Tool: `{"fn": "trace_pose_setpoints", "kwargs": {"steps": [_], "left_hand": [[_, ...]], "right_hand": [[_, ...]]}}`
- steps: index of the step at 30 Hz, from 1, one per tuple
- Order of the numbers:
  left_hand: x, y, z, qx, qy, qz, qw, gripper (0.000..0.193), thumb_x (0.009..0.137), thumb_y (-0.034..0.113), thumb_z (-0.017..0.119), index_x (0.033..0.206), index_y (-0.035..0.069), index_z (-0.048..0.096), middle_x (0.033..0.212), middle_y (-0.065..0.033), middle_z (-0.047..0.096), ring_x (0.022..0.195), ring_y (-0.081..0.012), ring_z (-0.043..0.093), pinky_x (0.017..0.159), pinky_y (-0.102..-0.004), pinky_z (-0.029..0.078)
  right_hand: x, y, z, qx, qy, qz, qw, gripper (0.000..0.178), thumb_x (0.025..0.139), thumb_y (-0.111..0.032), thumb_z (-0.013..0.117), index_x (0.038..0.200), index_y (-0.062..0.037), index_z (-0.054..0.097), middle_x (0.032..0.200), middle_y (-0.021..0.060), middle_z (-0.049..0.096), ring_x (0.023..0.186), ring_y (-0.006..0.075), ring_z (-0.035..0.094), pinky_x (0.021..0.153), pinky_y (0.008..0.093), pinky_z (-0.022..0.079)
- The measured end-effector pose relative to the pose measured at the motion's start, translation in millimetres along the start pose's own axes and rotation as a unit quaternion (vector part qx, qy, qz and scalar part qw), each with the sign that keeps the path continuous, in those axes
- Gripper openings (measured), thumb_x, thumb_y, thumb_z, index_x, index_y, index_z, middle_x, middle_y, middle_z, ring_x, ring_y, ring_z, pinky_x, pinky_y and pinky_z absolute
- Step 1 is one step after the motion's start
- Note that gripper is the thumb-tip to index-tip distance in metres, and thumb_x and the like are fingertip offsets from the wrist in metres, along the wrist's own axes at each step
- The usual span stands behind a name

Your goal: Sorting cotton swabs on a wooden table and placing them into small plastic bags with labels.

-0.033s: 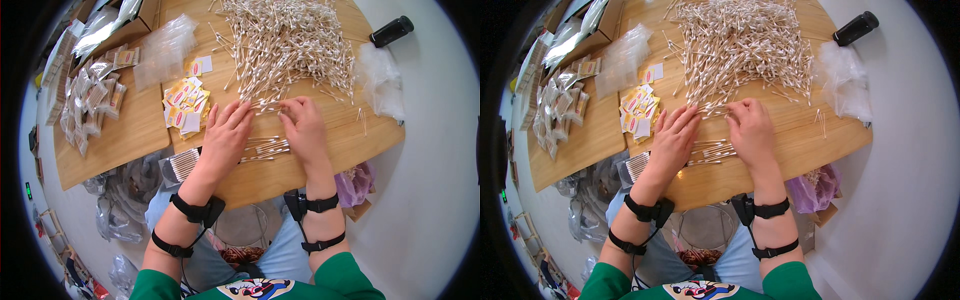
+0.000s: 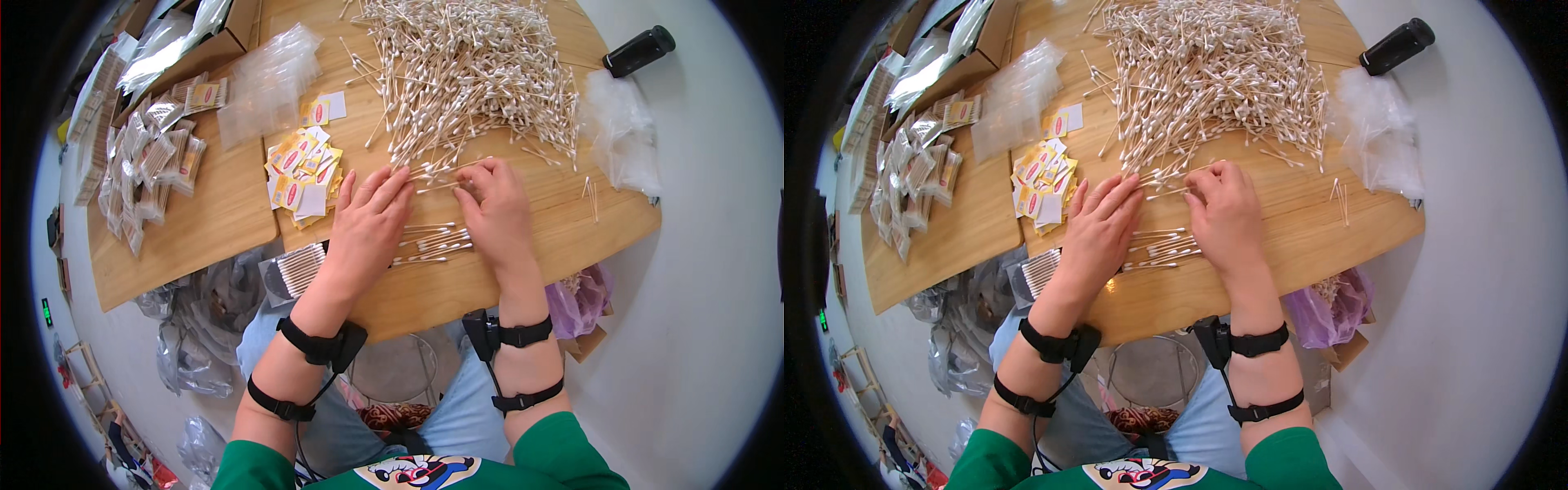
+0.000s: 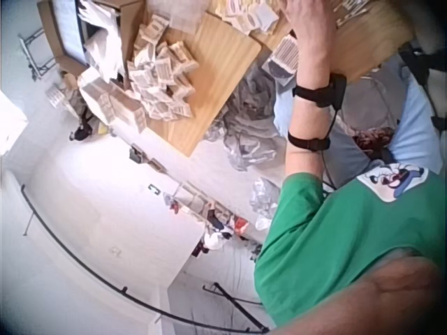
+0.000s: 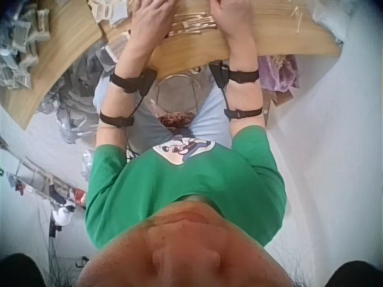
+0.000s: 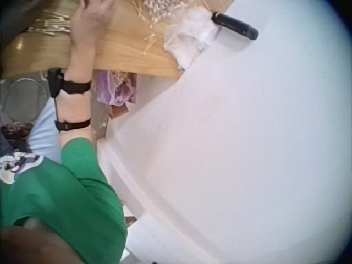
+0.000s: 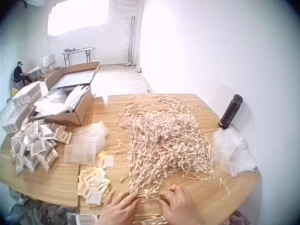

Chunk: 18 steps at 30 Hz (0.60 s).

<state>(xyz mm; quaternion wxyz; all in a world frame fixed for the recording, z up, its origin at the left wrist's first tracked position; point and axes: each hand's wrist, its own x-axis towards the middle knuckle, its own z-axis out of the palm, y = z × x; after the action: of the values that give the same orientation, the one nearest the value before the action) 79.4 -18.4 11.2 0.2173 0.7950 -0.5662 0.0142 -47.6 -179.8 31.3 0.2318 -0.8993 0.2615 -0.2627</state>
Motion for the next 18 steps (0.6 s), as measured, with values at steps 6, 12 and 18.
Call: {"fn": "trace_pose_setpoints", "kwargs": {"steps": [6, 12, 18], "left_hand": [[-2.5, -3.5, -2.1, -0.017, 0.018, -0.007, 1.000, 0.036, 0.089, 0.008, 0.062, 0.126, 0.004, 0.062, 0.137, -0.0047, 0.057, 0.128, -0.0224, 0.052, 0.114, -0.0458, 0.031], [-1.7, -6.8, 2.1, 0.001, 0.059, -0.007, 0.998, 0.037, 0.090, 0.006, 0.061, 0.126, 0.002, 0.062, 0.135, -0.0071, 0.059, 0.127, -0.0245, 0.053, 0.113, -0.0452, 0.032], [-1.3, -6.4, -5.9, -0.039, 0.085, -0.016, 0.995, 0.033, 0.090, 0.004, 0.060, 0.123, 0.000, 0.064, 0.132, -0.0082, 0.060, 0.123, -0.0273, 0.055, 0.109, -0.0445, 0.037]], "right_hand": [[-5.3, 18.3, 2.7, 0.026, -0.025, 0.064, 0.997, 0.013, 0.079, -0.005, 0.072, 0.091, -0.0068, 0.067, 0.091, 0.0086, 0.060, 0.090, 0.0303, 0.060, 0.079, 0.0412, 0.048], [-3.8, 19.6, -3.5, 0.094, 0.051, 0.128, 0.986, 0.008, 0.081, -0.003, 0.072, 0.088, -0.0033, 0.068, 0.085, 0.0088, 0.063, 0.072, 0.0243, 0.061, 0.066, 0.0356, 0.050], [-11.2, 6.0, -17.1, 0.146, -0.050, 0.078, 0.985, 0.007, 0.080, -0.001, 0.071, 0.086, -0.0025, 0.070, 0.082, 0.0095, 0.064, 0.075, 0.0252, 0.062, 0.066, 0.0348, 0.050]]}}
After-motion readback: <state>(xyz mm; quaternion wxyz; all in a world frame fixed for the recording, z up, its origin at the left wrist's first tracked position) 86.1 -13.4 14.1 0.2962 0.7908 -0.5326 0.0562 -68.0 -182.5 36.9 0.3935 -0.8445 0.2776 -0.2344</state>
